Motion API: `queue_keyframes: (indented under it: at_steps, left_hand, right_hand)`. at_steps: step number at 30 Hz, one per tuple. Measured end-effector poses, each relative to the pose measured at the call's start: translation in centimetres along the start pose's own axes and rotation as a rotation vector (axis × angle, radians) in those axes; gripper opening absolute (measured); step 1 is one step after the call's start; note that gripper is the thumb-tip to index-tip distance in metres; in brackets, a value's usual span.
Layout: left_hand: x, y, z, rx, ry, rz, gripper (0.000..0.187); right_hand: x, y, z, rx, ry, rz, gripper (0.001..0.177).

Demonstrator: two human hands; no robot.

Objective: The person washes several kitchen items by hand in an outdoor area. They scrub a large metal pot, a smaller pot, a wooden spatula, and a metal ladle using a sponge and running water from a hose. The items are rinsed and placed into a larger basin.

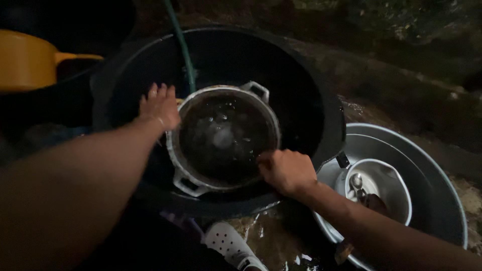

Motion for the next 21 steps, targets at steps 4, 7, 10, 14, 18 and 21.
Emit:
queue_keyframes:
  at_steps: [4,7,10,14,18,21]
  left_hand:
    - [-0.4,-3.4,1.5,-0.126,-0.182,0.017,0.089]
    - [-0.4,-4.3,3.4,-0.239,-0.191,-0.082,0.064]
    - [-1.3,-3.8,3.9,-0.268,-0.05,-0.217,0.058]
    - [-1.8,-2.3,0.0,-0.139,-0.037,-0.141,0.041]
    - [-1.7,0.4,-5.0,0.06,-0.196,-0.222,0.028]
    - [-2.5,2.7,-7.8,0.098,-0.228,-0.272,0.029]
  right_hand:
    - [-1.2,-0.2,-0.6,-0.077,0.01,0.05,0.023]
    - [-1.5,0.0,-1.6,0.02,0.014,0.067,0.024]
    - [-1.5,0.2,-1.5,-0.01,-0.014,0.126,0.025]
    - [-1.5,0.0,-1.3,0.033,-0.005,0.106,0.028]
    - [-1.3,0.4,-1.1,0.074,0.04,0.106,0.027]
    - [-1.4,0.4,-0.8,0.063,0.029,0.099,0.028]
Point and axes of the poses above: each hand's wrist, its own y-axis away from the middle knuckle, its own z-axis out of the palm, x = y × z, the point moved 3 cm from there along -y, towards the middle knuckle, and after that the axes turned 14 degrees about -z, right-handed, at the moved point
